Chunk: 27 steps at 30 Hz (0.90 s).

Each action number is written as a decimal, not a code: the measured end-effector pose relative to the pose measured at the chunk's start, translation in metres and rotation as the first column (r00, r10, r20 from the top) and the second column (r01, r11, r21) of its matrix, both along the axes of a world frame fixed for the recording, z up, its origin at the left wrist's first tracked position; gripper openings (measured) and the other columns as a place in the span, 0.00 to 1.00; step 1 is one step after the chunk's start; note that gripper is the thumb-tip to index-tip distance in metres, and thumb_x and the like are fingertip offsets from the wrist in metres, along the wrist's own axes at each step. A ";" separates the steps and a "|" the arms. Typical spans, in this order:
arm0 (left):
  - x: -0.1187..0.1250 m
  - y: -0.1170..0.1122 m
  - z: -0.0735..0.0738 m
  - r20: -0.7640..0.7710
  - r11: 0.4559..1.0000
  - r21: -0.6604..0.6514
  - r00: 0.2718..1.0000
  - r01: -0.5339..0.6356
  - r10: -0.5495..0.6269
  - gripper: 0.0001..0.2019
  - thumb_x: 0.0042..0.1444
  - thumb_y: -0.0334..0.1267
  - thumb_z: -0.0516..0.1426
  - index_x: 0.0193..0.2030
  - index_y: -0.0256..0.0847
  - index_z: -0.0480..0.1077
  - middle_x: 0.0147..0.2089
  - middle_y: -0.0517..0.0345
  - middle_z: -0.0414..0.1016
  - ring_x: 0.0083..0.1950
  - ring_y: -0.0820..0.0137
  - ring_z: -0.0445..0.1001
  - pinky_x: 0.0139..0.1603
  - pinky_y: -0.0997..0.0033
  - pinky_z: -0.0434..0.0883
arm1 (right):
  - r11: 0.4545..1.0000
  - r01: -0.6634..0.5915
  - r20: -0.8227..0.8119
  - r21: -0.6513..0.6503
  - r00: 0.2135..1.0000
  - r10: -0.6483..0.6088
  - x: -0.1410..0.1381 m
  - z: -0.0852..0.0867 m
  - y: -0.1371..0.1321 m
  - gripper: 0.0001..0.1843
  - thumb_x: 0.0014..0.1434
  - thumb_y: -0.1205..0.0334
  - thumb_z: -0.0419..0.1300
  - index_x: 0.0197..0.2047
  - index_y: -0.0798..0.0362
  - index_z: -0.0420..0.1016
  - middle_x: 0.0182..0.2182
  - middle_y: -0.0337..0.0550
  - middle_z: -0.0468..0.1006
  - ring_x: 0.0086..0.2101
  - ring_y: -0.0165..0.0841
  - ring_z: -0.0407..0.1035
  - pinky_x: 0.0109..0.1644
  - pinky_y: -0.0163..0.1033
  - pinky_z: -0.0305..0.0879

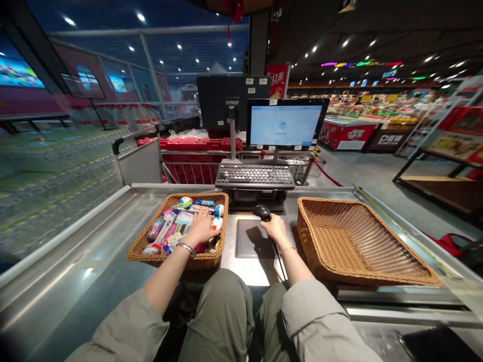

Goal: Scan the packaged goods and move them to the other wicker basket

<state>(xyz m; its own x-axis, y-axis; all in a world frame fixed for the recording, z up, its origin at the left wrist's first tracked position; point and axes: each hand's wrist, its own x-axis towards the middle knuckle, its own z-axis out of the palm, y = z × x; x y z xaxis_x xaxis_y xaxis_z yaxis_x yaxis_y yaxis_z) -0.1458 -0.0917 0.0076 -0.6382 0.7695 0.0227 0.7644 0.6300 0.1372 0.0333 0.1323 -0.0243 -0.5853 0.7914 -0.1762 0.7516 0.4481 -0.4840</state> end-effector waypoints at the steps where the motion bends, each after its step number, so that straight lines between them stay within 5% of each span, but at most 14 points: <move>1: 0.000 0.000 0.000 0.001 1.000 0.005 1.000 0.002 -0.002 0.29 0.53 0.52 0.62 0.55 0.31 0.73 0.76 0.31 0.51 0.79 0.43 0.43 0.76 0.44 0.46 | 1.000 0.010 -0.018 0.003 1.000 -0.010 0.002 -0.001 0.000 0.22 0.66 0.52 0.61 0.59 0.53 0.70 0.56 0.48 0.74 0.51 0.39 0.72 0.54 0.51 0.74; 8: 0.000 -0.001 0.000 0.014 1.000 0.023 1.000 -0.002 0.002 0.28 0.52 0.49 0.63 0.56 0.35 0.71 0.76 0.34 0.53 0.78 0.44 0.45 0.75 0.44 0.48 | 0.994 0.101 -0.130 0.048 0.987 -0.094 0.014 0.008 0.003 0.22 0.66 0.52 0.61 0.59 0.53 0.70 0.56 0.49 0.74 0.51 0.39 0.72 0.54 0.51 0.73; 16: 0.000 -0.003 0.012 0.024 0.997 0.074 1.000 0.008 -0.010 0.27 0.52 0.45 0.63 0.57 0.35 0.68 0.64 0.34 0.71 0.75 0.45 0.56 0.73 0.47 0.53 | 0.975 0.182 -0.283 0.126 0.949 -0.141 0.009 0.055 0.001 0.20 0.62 0.53 0.58 0.55 0.50 0.74 0.44 0.49 0.82 0.49 0.45 0.75 0.54 0.49 0.68; 22: 0.001 -0.009 0.024 0.070 0.982 0.184 0.997 0.028 -0.042 0.26 0.54 0.36 0.61 0.61 0.42 0.64 0.52 0.48 0.81 0.62 0.52 0.74 0.76 0.44 0.42 | 0.986 0.112 -0.450 0.120 0.892 -0.046 -0.008 0.090 -0.008 0.23 0.60 0.52 0.56 0.57 0.48 0.72 0.31 0.41 0.82 0.43 0.42 0.78 0.50 0.44 0.68; 24: 0.001 -0.012 0.026 0.106 0.971 0.239 0.993 0.031 -0.058 0.27 0.54 0.33 0.61 0.61 0.44 0.64 0.49 0.52 0.81 0.59 0.53 0.76 0.76 0.42 0.41 | 0.993 0.064 -0.500 0.100 0.866 -0.006 -0.013 0.092 -0.015 0.22 0.59 0.51 0.57 0.56 0.47 0.72 0.32 0.38 0.82 0.36 0.37 0.78 0.46 0.40 0.70; 27: -0.001 -0.014 0.028 0.177 0.937 0.348 0.980 0.022 -0.089 0.29 0.53 0.27 0.59 0.62 0.45 0.64 0.58 0.49 0.77 0.65 0.53 0.71 0.75 0.46 0.51 | 0.997 0.023 -0.547 0.077 0.837 0.023 -0.019 0.084 -0.026 0.23 0.58 0.52 0.57 0.56 0.47 0.73 0.34 0.38 0.82 0.31 0.34 0.77 0.41 0.38 0.71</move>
